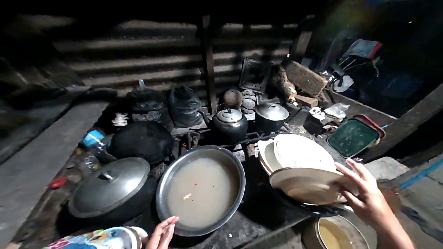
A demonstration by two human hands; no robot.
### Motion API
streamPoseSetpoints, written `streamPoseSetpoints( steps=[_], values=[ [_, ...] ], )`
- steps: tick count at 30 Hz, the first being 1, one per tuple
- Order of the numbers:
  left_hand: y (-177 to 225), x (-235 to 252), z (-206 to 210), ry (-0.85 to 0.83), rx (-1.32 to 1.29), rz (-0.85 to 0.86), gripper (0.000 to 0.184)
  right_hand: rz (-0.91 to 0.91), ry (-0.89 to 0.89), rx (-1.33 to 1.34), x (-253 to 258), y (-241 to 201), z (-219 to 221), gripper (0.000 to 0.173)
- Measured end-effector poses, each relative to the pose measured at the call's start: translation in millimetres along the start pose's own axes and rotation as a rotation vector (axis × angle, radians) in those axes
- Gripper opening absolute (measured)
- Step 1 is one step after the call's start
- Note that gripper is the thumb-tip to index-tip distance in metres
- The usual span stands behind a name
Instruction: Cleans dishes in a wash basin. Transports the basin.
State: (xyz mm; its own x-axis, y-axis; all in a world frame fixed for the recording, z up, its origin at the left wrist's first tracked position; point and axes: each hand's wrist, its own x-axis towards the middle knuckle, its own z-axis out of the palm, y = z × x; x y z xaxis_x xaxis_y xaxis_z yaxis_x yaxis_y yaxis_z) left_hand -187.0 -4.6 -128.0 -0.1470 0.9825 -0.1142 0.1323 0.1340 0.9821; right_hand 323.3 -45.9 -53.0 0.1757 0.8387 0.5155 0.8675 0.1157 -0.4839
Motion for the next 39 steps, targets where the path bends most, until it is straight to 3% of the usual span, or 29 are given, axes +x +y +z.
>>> streamPoseSetpoints(
  steps=[3, 5, 8, 10, 13, 16, 17, 19, 22, 25, 29, 35, 39],
  values=[
    [-11, -11, -4, 0.053, 0.041, -0.02, 0.044, 0.15, -0.042, 0.009, -4, 8, -2, 0.075],
    [-17, -18, -2, 0.11, 0.05, -0.038, 0.053, 0.134, 0.017, -0.08, -10, -6, -9, 0.08],
    [-31, -26, 6, 0.201, 0.115, -0.036, 0.068, -0.047, 0.237, -0.058, -10, -52, 0, 0.065],
    [-36, -30, 13, 0.213, 0.138, -0.056, 0.076, -0.223, 0.217, 0.176, -3, -94, 29, 0.047],
    [-36, -26, 23, 0.189, 0.075, -0.151, 0.08, -0.37, -0.154, 0.299, 18, -165, 108, 0.04],
    [-29, -12, 30, 0.159, -0.08, -0.298, 0.072, -0.293, -0.963, -0.024, 61, -215, 199, 0.062],
    [-26, -6, 31, 0.154, -0.113, -0.339, 0.066, -0.236, -1.146, -0.15, 76, -221, 233, 0.07],
    [-24, 4, 34, 0.156, -0.174, -0.399, 0.055, -0.129, -1.219, -0.295, 96, -211, 296, 0.077],
    [-28, 15, 35, 0.153, -0.251, -0.418, 0.056, 0.01, -1.136, -0.337, 110, -188, 355, 0.08],
    [-30, 16, 35, 0.148, -0.271, -0.413, 0.059, 0.04, -1.172, -0.295, 106, -195, 387, 0.065],
    [-36, 18, 36, 0.142, -0.275, -0.407, 0.062, -0.042, -1.346, -0.317, 92, -219, 410, 0.052],
    [-35, 15, 40, 0.153, -0.257, -0.394, 0.063, -0.471, -1.592, -0.266, 60, -231, 382, 0.041],
    [-31, 13, 41, 0.154, -0.239, -0.379, 0.061, -0.505, -1.768, -0.188, 46, -223, 342, 0.035]
  ],
)
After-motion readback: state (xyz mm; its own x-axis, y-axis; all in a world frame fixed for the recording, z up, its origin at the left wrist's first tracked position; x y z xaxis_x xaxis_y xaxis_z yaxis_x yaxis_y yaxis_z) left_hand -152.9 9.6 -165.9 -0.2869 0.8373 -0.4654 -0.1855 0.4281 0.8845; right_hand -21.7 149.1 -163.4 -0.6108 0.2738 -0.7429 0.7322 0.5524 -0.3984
